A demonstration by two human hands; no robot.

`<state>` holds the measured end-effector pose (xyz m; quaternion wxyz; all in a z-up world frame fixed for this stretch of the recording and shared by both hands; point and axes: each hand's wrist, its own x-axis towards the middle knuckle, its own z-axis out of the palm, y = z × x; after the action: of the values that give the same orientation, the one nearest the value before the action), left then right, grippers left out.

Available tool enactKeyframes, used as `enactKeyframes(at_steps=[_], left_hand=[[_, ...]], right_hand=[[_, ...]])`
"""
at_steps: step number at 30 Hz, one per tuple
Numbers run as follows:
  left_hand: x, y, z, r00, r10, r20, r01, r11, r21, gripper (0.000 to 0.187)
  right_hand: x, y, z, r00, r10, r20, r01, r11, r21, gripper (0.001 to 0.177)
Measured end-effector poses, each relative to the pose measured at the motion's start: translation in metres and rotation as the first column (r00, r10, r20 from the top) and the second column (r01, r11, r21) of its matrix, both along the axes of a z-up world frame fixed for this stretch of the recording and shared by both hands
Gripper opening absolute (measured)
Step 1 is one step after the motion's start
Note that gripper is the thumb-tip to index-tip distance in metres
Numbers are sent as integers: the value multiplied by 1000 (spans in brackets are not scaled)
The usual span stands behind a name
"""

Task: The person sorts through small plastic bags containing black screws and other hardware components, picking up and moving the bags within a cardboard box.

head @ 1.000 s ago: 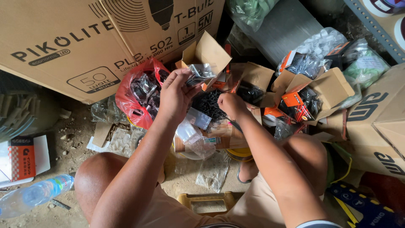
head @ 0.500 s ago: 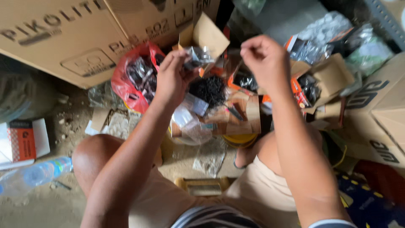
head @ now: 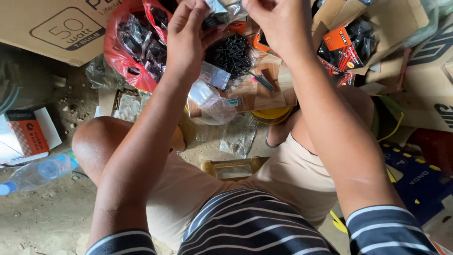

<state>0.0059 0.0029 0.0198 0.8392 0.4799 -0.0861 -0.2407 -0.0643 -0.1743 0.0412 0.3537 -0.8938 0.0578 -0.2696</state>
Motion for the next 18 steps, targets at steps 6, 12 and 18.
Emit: enactKeyframes(at_steps=[6, 12, 18], left_hand=[[0, -2, -7, 1000, -7, 12, 7, 998, -58, 13], [-2, -4, -4, 1000, 0, -17, 0, 1000, 20, 14], [3, -2, -10, 987, 67, -143, -71, 997, -19, 11]], right_hand=[[11, 17, 2, 982, 169, 82, -187, 902, 390, 11], [8, 31, 14, 991, 135, -11, -116, 890, 441, 9], [1, 26, 32, 983, 179, 40, -178, 984, -16, 14]])
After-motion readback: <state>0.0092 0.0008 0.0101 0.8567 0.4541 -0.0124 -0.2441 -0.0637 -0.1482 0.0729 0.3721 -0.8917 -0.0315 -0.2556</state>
